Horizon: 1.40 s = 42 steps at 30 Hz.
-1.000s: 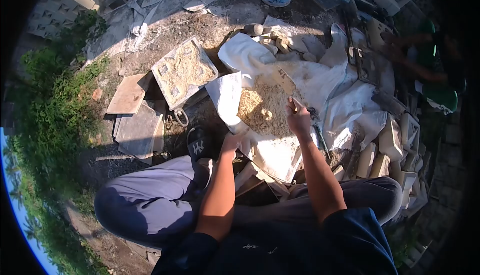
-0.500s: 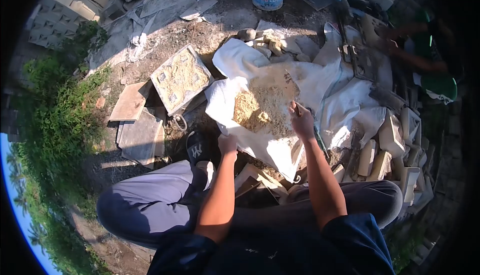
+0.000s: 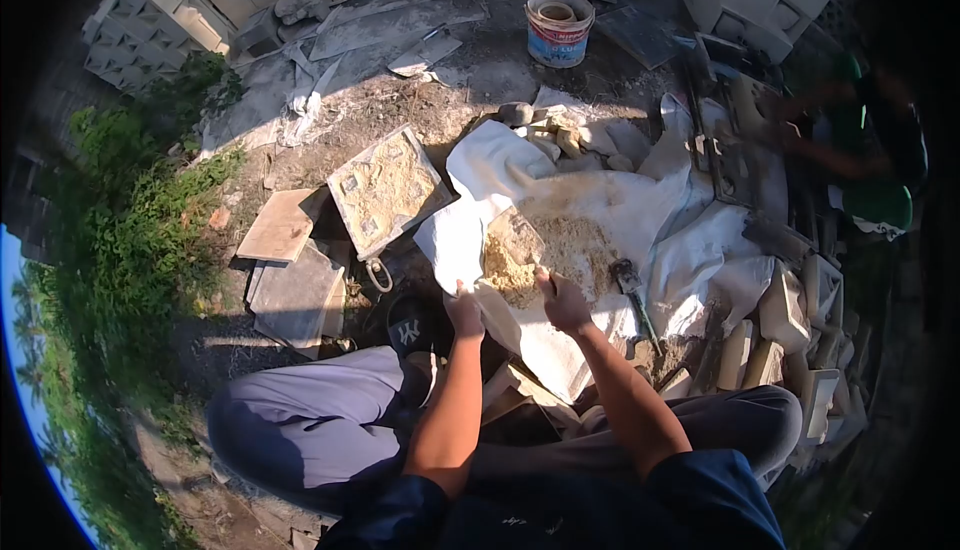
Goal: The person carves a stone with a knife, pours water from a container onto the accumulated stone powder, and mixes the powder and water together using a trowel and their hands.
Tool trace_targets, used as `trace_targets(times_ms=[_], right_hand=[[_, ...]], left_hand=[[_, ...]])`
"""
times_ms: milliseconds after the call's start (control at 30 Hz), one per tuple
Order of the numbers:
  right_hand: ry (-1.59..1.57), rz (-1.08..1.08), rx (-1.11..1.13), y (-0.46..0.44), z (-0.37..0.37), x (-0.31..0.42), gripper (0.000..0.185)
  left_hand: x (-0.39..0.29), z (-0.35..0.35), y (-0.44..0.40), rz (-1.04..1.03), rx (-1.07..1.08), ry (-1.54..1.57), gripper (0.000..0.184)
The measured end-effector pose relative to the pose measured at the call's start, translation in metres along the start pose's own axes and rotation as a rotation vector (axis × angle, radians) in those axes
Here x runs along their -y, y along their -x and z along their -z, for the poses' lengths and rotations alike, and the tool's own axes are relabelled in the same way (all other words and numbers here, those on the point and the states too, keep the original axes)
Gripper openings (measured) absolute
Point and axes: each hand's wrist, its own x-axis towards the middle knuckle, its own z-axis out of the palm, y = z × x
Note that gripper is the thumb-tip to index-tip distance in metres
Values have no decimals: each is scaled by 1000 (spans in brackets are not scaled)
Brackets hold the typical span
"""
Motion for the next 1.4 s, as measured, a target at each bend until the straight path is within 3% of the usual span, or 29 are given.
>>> trace_targets(times_ms=[33,67,100,167,233,300,367,433,500,633,733,800,933,1033,1133,1233,1300,1367,1400], right_hand=[[145,-79,42,6,-2,4,59],[50,-471,328,5,6,4,69],[61,-470,329,8,6,2,69],[265,-295,-27,15,4,-9,70],[207,-372,-8,12,11,7,69],[205,-262,-9,27,19,43,64],[149,-200,50,32,-8,36,58],[366,-294,205,40,-21,54,50],[404,-220,123,38,-38,42,47],[482,-92,112,16,-33,46,46],[454,-151,152,25,-21,39,45],[483,-238,203,37,-8,21,41],[632,-387,251,30,29,45,43],[686,-432,227,43,30,63,45],[567,-275,136,42,18,96,49],[528,-128,26,2,-5,68,48],[524,51,-54,-33,-19,22,45],[341,30,187,-62,-15,25,43],[324,2,173,-61,-17,24,44]], left_hand=[[-4,1,0,1,-2,8,29],[-9,3,-1,31,25,-51,31],[-14,6,3,62,51,-112,32],[-31,2,15,76,19,-100,31],[-21,3,9,86,-16,-79,30],[-11,4,3,-96,-107,-214,30],[-8,7,4,-58,-98,-219,31],[-8,2,8,-20,-74,-217,31],[-5,-3,12,-161,-132,-268,30],[0,-7,15,-152,-150,-372,29],[1,-12,13,-185,-178,-120,29],[4,-8,11,-202,-261,-376,29],[-1,-15,7,-43,-259,-219,30],[-20,-7,24,-81,-289,-417,30],[-15,-11,19,-151,-268,-303,28],[-3,-4,12,-149,-160,-150,28],[-2,0,8,22,-92,-91,29],[-25,-10,18,-165,22,62,31],[-30,-9,16,-137,74,65,35]])
